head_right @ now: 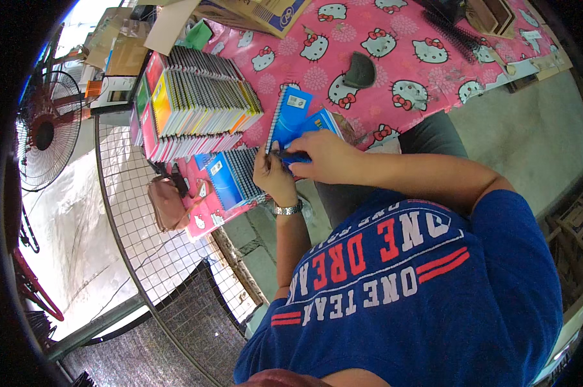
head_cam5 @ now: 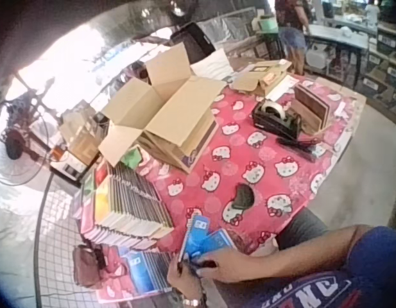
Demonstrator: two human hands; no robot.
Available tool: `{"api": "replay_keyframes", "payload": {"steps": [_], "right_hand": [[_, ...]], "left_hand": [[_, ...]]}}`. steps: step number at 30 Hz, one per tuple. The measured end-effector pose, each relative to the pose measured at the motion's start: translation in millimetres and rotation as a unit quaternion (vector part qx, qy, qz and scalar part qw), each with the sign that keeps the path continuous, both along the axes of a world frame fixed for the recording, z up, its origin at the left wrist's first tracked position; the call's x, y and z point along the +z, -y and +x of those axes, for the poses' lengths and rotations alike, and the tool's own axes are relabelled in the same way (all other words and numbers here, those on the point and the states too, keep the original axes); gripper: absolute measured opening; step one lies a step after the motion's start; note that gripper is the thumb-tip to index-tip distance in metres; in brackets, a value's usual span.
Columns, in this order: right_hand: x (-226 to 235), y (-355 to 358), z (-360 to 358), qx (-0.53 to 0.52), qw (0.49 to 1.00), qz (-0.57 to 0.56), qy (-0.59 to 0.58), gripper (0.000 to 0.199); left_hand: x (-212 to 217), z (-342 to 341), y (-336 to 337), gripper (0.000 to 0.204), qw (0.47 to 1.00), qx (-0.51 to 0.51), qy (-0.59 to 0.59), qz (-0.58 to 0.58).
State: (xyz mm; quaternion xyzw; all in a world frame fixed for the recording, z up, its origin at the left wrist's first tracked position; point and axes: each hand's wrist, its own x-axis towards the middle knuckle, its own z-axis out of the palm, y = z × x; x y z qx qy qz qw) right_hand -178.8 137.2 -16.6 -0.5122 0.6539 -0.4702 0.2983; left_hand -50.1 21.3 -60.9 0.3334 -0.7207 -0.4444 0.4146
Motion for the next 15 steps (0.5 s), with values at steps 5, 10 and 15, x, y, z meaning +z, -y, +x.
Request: {"api": "replay_keyframes", "payload": {"steps": [5, 10, 15], "right_hand": [[-2.7, -3.6, 1.3, 0.055, 0.959, 0.021, 0.278, 0.044], [-23.1, -45.4, -69.9, -0.070, 0.990, 0.063, -0.107, 0.052], [-91.6, -88.7, -109.0, -0.124, 0.947, 0.061, -0.291, 0.049]], "left_hand": [[18.9, 8.5, -2.7, 0.024, 0.999, 0.031, -0.029, -0.004], [127.7, 55.7, 36.3, 0.020, 0.995, 0.012, 0.063, -0.083], [198.2, 80.8, 81.6, 0.021, 0.911, -0.046, 0.293, -0.287]]}}
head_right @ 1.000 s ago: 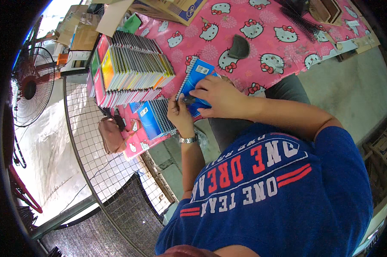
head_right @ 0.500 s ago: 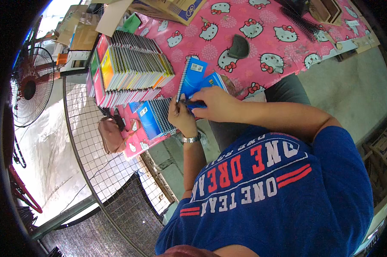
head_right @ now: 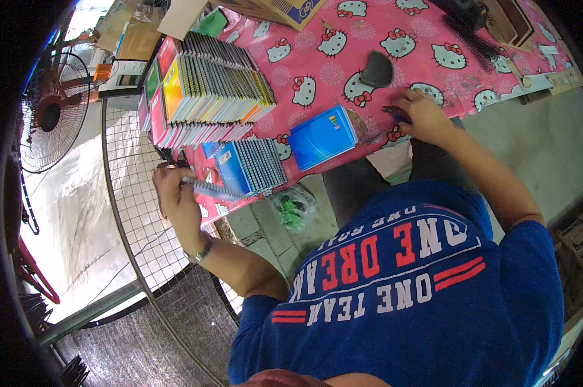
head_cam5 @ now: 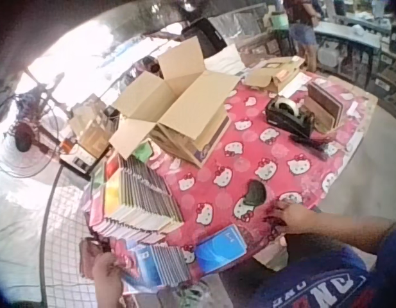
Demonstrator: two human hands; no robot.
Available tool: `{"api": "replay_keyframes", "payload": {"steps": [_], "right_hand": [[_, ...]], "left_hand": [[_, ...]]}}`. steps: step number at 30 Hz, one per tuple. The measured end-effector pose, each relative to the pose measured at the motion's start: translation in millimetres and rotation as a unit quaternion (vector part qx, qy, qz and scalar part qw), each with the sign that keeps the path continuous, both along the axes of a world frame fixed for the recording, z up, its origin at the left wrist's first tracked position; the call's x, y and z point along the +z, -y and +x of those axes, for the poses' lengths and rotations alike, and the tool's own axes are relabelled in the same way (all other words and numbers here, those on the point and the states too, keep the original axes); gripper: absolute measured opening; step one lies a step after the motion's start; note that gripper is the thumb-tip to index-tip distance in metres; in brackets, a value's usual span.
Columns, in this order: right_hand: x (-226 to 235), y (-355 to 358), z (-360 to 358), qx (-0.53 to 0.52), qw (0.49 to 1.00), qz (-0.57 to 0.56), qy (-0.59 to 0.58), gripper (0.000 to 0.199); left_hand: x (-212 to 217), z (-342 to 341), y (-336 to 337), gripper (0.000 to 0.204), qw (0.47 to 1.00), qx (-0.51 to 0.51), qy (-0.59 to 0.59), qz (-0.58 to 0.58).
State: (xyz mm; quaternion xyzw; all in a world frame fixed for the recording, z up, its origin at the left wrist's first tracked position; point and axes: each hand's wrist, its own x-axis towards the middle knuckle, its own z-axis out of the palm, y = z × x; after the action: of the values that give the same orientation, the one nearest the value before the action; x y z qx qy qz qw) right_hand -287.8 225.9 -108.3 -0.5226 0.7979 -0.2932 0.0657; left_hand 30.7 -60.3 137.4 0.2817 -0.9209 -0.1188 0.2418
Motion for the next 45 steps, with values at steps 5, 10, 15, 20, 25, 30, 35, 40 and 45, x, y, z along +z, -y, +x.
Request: {"api": "replay_keyframes", "payload": {"steps": [5, 10, 15, 20, 25, 30, 35, 40, 45], "right_hand": [[15.8, 8.9, -22.3, 0.025, 0.998, 0.021, 0.056, 0.036], [-3.8, 0.2, -116.6, -0.137, 0.985, -0.009, -0.102, 0.028], [-30.3, -37.0, -187.7, -0.279, 0.917, 0.077, -0.274, 0.036], [-45.1, -41.1, -206.8, -0.283, 0.901, 0.118, -0.308, 0.037], [-51.6, -43.4, -221.8, -0.247, 0.918, 0.143, -0.275, 0.039], [-26.6, -38.3, -201.6, -0.211, 0.963, 0.008, -0.168, 0.043], [-18.9, -16.1, -171.6, -0.187, 0.977, -0.031, -0.092, 0.034], [42.7, 30.9, -60.6, -0.045, 0.996, -0.074, 0.026, 0.033], [52.8, 42.6, -2.6, 0.095, 0.989, -0.089, 0.068, 0.030]], "left_hand": [[-67.6, -24.1, 63.9, 0.022, 0.943, 0.074, 0.261, 0.192], [-111.0, -12.1, 58.6, 0.027, 0.991, 0.050, 0.093, -0.083], [-131.4, 40.8, 44.1, 0.046, 0.981, 0.113, 0.129, 0.090], [-137.6, 47.5, 40.6, 0.052, 0.980, 0.087, 0.106, 0.147], [-133.9, 45.2, 39.0, 0.052, 0.979, 0.083, 0.104, 0.152], [-127.3, 8.5, 8.4, 0.036, 0.991, 0.132, -0.031, -0.014], [-143.3, -72.7, -84.2, 0.028, 0.984, -0.166, 0.040, -0.049], [-187.4, -76.3, -103.4, 0.031, 0.967, -0.198, 0.138, -0.086], [-177.4, -73.0, -95.3, 0.032, 0.949, -0.251, 0.169, -0.092]]}}
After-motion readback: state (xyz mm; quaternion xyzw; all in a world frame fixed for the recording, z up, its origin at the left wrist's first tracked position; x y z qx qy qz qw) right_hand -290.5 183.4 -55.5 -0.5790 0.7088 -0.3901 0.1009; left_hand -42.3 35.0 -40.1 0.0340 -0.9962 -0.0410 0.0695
